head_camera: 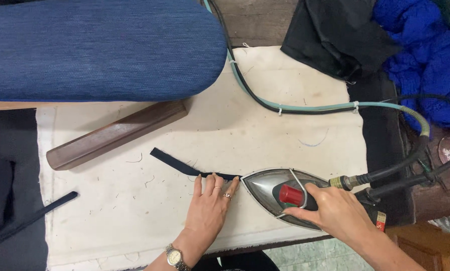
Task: The person irons a narrow black fabric strip on a white cloth, then irons a larger black fabric piece. They fold the larger piece, iron it again, and trim its edges with scissors.
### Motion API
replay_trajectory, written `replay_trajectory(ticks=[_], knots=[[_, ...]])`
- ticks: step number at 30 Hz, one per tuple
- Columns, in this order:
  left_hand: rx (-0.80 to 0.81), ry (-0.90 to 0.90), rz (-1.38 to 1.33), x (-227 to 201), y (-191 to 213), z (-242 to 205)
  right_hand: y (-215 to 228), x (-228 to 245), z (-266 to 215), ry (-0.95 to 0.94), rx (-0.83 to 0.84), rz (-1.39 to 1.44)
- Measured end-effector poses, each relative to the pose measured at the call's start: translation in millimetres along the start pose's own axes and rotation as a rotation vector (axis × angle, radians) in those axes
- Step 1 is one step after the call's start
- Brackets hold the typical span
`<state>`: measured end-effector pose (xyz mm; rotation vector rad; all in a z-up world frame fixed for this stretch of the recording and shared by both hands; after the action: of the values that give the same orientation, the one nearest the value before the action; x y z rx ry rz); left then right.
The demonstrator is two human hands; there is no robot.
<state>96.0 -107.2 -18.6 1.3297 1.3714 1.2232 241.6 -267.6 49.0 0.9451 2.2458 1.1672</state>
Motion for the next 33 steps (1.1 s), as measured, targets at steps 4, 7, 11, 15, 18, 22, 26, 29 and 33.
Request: replay_trajectory(ticks=[4, 7, 11, 15, 18, 22, 26, 29, 33], knots=[[-0.078, -0.015, -0.022, 5.3, 5.7, -4.2, -1.4, 1.8, 4.3, 0.001, -0.007, -0.007], [-0.066, -0.027, 0.017, 9.8, 1.8, -8.1, 6.1, 17.3, 7.4, 0.109, -0.066, -0.062], [-0.129, -0.028, -0.016, 18.4, 5.7, -11.4, 10.5, 36.7, 13.1, 0.115, 0.015, -0.047], [-0.168, -0.03, -0.197, 28.7, -1.2, -14.5, 19.7, 58.3, 17.0, 0.138, 0.032, -0.026], [-0.423, -0.074, -0.486, 67.1, 54.7, -14.7, 21.2, 69.0, 20.8, 0.149, 0.023, -0.057], [-0.441, 0.199, -0.597, 194.7, 48.8, -16.9, 22.9, 76.3, 19.9, 0.151, 0.085, -0.058], [-0.443, 0.387, 0.029, 283.8, 35.8, -44.0, 24.8, 77.2, 22.3, 0.137, 0.069, -0.051], [-0.383, 0.343, 0.132, 312.7, 31.1, -46.5, 20.6, 74.6, 23.1, 0.118, 0.092, -0.053], [-0.469, 0.424, 0.251, 335.5, 26.5, -51.8, 18.2, 73.9, 24.9, 0.125, 0.06, -0.074]])
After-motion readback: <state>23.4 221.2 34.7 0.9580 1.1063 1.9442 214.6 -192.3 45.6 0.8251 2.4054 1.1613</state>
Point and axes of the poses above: each hand's wrist, its own z-axis towards the middle knuckle, its own y-axis out of the back of the hand, x = y × z, the point moved 10 cm from there along z, towards the middle knuckle
